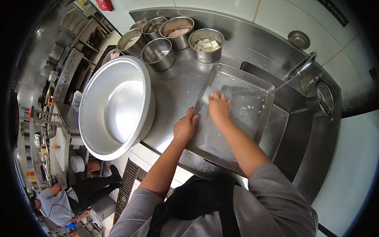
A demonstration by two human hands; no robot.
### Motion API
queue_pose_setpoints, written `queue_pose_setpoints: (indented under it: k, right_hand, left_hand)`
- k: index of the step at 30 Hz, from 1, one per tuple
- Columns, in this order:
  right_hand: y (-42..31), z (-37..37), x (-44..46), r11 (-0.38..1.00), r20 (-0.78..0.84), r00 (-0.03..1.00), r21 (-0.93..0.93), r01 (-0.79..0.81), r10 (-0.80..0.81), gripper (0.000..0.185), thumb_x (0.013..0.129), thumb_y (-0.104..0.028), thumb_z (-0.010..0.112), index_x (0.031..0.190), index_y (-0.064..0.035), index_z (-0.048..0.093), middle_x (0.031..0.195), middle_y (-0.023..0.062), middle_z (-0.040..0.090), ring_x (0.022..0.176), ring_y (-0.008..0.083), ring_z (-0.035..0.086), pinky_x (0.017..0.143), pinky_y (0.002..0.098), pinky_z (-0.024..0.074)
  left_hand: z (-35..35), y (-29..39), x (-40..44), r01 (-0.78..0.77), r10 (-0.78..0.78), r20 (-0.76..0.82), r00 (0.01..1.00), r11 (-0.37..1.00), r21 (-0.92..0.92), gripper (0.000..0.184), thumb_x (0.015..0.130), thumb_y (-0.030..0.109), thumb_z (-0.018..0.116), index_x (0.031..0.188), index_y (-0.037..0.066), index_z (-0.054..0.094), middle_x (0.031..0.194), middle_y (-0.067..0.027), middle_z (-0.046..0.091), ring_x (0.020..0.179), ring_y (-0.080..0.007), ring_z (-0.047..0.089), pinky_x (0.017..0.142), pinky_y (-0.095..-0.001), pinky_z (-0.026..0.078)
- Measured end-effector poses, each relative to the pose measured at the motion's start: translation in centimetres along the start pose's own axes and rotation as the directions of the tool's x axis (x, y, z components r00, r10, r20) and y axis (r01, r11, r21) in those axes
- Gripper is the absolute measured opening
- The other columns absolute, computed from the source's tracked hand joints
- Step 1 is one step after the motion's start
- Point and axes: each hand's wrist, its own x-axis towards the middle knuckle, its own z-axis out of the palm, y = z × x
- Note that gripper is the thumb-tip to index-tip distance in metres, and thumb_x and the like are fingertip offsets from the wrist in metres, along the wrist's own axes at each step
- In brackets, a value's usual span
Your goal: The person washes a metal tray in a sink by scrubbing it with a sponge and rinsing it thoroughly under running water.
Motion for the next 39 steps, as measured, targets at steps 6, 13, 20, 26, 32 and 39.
queue_pose_setpoints:
  k: [6, 13, 20, 26, 32, 39]
  right_hand:
    - [3.8, -1.1, 8.0, 0.996, -0.048, 0.996, -0.033, -0.079, 0.077, 0.023, 0.090, -0.018, 0.048, 0.098, -0.0117, 0.069, 0.116, 0.0025, 0.054, 0.110, 0.0263, 0.049, 0.088, 0.0519, 0.0392]
    - [11.0, -2.7, 4.0, 0.963, -0.095, 0.994, -0.261, -0.069, 0.046, 0.023, 0.087, -0.019, 0.051, 0.107, -0.0117, 0.061, 0.116, 0.0067, 0.052, 0.110, 0.0264, 0.052, 0.089, 0.0477, 0.0444]
    - [10.4, -2.8, -5.9, 0.913, 0.041, 0.966, -0.338, -0.228, 0.256, 0.019, 0.088, -0.015, 0.051, 0.104, -0.0059, 0.052, 0.101, 0.0125, 0.050, 0.085, 0.0324, 0.062, 0.068, 0.0415, 0.0556]
    - [3.7, -2.7, -11.6, 0.976, 0.220, 0.973, -0.218, -0.016, 0.065, 0.017, 0.088, -0.014, 0.048, 0.103, -0.0053, 0.051, 0.096, 0.0135, 0.051, 0.079, 0.0328, 0.064, 0.065, 0.0428, 0.0561]
    - [7.7, -4.6, -8.7, 0.964, 0.149, 0.953, 0.006, -0.267, 0.263, 0.023, 0.087, -0.015, 0.051, 0.106, -0.0030, 0.051, 0.106, 0.0187, 0.055, 0.087, 0.0381, 0.064, 0.074, 0.0470, 0.0535]
    - [16.8, -7.8, -14.2, 0.870, -0.329, 0.847, 0.415, -0.267, 0.417, 0.028, 0.088, -0.022, 0.058, 0.104, -0.0004, 0.052, 0.105, 0.0221, 0.056, 0.090, 0.0416, 0.058, 0.078, 0.0456, 0.0472]
  left_hand:
    - [0.0, 0.0, -0.2, -0.015, 0.015, -0.029, 0.999, 1.000, 0.001, 0.050, 0.090, 0.033, 0.056, 0.133, 0.016, 0.039, 0.094, -0.0175, 0.068, 0.085, -0.0376, 0.065, 0.072, -0.0482, 0.050]
    - [0.0, 0.4, -0.1, 0.043, -0.044, -0.026, 0.999, 0.999, -0.015, 0.047, 0.091, 0.034, 0.053, 0.133, 0.017, 0.039, 0.094, -0.0200, 0.068, 0.087, -0.0395, 0.065, 0.073, -0.0491, 0.049]
    - [0.7, 0.2, -0.2, 0.003, -0.002, -0.074, 0.997, 1.000, 0.015, 0.038, 0.096, 0.033, 0.044, 0.130, 0.015, 0.041, 0.093, -0.0215, 0.067, 0.084, -0.0410, 0.065, 0.072, -0.0513, 0.049]
    - [0.8, 0.2, -0.6, -0.023, 0.029, -0.097, 0.995, 0.998, 0.063, 0.038, 0.096, 0.029, 0.043, 0.128, 0.009, 0.040, 0.100, -0.0229, 0.065, 0.087, -0.0422, 0.064, 0.072, -0.0518, 0.049]
    - [1.1, -0.1, -2.1, -0.388, 0.476, -0.553, 0.684, 0.879, 0.278, 0.041, 0.082, 0.023, 0.060, 0.119, 0.009, 0.048, 0.098, -0.0159, 0.061, 0.089, -0.0362, 0.059, 0.080, -0.0469, 0.046]
    - [-0.3, -1.4, -11.0, -0.899, 0.837, 0.330, 0.437, 0.398, 0.180, 0.019, 0.079, 0.025, 0.061, 0.094, 0.013, 0.063, 0.087, -0.0019, 0.060, 0.085, -0.0220, 0.060, 0.079, -0.0338, 0.041]
